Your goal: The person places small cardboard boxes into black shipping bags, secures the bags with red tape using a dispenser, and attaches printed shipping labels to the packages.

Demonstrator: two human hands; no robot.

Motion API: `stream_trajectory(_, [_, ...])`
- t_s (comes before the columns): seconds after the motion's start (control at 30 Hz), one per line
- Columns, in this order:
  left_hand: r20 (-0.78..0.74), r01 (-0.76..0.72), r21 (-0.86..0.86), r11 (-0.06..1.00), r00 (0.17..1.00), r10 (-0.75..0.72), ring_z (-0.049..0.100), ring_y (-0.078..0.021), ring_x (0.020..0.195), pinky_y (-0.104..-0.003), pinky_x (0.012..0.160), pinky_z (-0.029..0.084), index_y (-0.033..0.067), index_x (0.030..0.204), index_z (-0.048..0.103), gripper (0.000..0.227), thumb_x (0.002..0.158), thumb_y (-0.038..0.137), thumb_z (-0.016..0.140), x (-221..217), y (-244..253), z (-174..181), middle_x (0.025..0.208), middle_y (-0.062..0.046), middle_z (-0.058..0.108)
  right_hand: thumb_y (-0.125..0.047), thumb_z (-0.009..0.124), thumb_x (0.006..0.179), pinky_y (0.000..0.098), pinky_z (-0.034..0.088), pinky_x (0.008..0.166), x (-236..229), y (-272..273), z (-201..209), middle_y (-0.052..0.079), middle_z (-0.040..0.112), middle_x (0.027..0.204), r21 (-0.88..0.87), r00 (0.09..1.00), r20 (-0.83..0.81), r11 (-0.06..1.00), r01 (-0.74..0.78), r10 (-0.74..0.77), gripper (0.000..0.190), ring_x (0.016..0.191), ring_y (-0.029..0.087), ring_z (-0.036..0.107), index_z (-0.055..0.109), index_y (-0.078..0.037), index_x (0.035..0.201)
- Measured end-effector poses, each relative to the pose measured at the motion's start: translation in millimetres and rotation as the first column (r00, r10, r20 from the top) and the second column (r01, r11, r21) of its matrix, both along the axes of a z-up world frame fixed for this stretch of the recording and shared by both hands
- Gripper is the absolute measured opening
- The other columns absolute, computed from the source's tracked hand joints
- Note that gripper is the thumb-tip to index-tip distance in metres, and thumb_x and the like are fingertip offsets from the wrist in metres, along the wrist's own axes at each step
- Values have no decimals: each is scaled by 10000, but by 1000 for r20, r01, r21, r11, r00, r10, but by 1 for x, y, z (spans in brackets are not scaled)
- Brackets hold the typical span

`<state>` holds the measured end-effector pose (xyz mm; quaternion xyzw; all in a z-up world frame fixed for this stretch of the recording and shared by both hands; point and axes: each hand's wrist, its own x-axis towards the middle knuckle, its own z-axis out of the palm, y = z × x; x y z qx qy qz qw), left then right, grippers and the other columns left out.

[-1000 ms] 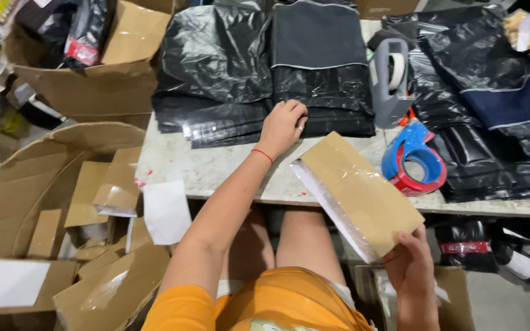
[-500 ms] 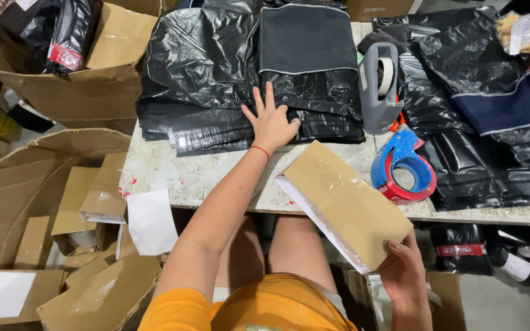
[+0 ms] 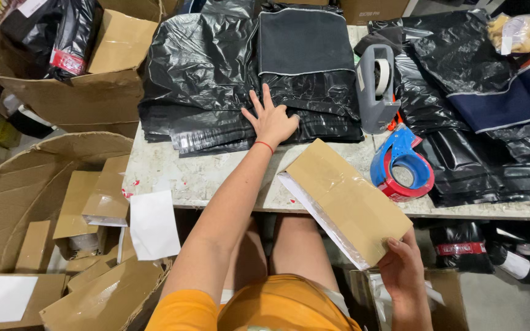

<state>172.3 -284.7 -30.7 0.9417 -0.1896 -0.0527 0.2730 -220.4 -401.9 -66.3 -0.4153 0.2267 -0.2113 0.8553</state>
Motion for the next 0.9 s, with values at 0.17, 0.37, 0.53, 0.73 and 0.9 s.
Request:
stream_trajectory(0.17, [137,-161,-52,986,977,166,51,-401,1573,-695,1212,31,152,881,821,237,904,316,651,-1,-11,-12,1691,-97,212,-186,588,867,403,522,950,2,7,11,148,587,1396,-37,1000,-22,999,0,0,709,1228,273,617,405,-30,1534])
stream_trajectory(0.37, [290,-184,-100,978,935,206,138,-411,1532,-710,1176,114,165,861,807,142,879,270,713,-7,-10,-16,1606,-78,366,-200,585,888,379,519,890,4,18,23,158,587,1416,-35,1000,7,999,5,-5,722,1192,254,612,397,-22,1562])
stream_trajectory(0.53, [420,-68,-149,986,899,126,219,-374,1553,-744,1217,142,215,958,801,92,929,214,714,-15,2,-29,1516,-32,493,-163,567,857,367,494,981,7,22,32,171,575,1421,-30,998,52,999,21,-19,724,1241,253,604,395,23,1535])
stream_trajectory(0.73, [216,61,-128,990,976,-32,54,-428,1525,-758,1149,13,169,1067,784,342,777,351,793,-5,15,-23,1614,-156,256,-155,560,853,356,456,1045,9,21,33,184,566,1436,-23,999,44,999,23,-22,723,1278,259,586,390,42,1527])
stream_trajectory(0.9, [62,-6,-66,998,998,10,-103,-442,1530,-723,1156,-94,172,1089,786,455,725,444,757,-7,6,-15,1678,-176,81,-162,558,828,360,483,1030,9,24,31,170,560,1444,-29,999,28,999,36,-36,733,1285,252,601,383,24,1515])
